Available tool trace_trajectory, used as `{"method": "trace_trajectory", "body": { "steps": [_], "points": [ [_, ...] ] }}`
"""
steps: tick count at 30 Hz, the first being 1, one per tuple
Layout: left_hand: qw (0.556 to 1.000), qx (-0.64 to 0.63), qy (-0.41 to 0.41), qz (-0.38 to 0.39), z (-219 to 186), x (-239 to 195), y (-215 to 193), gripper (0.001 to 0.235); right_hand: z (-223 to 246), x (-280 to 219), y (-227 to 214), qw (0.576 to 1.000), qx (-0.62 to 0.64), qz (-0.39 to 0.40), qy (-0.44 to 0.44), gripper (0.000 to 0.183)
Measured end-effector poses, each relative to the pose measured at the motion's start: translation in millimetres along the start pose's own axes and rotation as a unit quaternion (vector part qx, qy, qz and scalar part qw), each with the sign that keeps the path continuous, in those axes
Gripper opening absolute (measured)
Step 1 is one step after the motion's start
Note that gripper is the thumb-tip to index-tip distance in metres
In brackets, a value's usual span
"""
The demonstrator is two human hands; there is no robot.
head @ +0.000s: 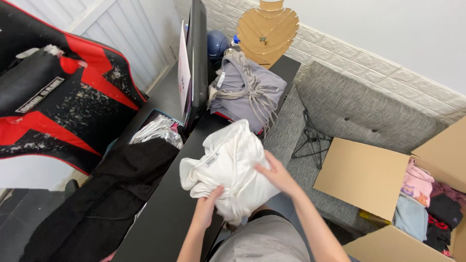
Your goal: Folding various clothing items and packing them into a cardboard box
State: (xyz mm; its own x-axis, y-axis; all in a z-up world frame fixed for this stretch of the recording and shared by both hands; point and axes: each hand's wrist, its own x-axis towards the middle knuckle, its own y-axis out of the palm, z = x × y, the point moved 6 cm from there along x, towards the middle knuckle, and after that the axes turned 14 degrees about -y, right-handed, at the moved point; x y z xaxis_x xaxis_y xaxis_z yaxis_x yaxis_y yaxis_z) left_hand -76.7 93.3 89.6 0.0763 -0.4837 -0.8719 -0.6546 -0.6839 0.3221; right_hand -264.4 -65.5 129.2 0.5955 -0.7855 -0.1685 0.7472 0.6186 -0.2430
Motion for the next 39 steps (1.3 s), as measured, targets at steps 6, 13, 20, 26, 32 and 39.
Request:
{"method": "trace_trajectory", "body": {
  "steps": [6, 13, 20, 26, 32, 39],
  "points": [
    [0.96, 0.153, 0.231, 0.052, -41.0, -14.4, 95.1, 0.077, 42.6, 62.1, -89.2, 0.991, -0.059, -0.02, -0.122, 0.057],
    [0.931, 0.148, 0.332, -0.037, -126.1, 6.7, 196.0, 0.071, 74.6, 207.9, -164.7, 0.95, -0.054, -0.041, -0.304, 0.04],
    [0.932, 0.092, 0.329, -0.117, -143.8, 125.8, 207.2, 0.07, -1.6, 345.5, -167.6, 0.964, -0.046, -0.007, -0.264, 0.056],
    [0.952, 0.075, 0.25, -0.159, -115.7, 150.3, 192.0, 0.079, -2.6, 325.8, -149.0, 0.98, -0.124, 0.12, -0.102, 0.088],
    [0.917, 0.021, 0.267, -0.296, -77.2, 147.7, 174.2, 0.087, -16.5, 314.8, -172.9, 0.977, -0.194, 0.04, -0.079, 0.103],
    [0.988, -0.01, 0.078, -0.133, -139.7, 79.5, 214.6, 0.121, -83.7, 325.8, -188.2, 0.976, -0.172, 0.107, 0.077, 0.122]
  ]
}}
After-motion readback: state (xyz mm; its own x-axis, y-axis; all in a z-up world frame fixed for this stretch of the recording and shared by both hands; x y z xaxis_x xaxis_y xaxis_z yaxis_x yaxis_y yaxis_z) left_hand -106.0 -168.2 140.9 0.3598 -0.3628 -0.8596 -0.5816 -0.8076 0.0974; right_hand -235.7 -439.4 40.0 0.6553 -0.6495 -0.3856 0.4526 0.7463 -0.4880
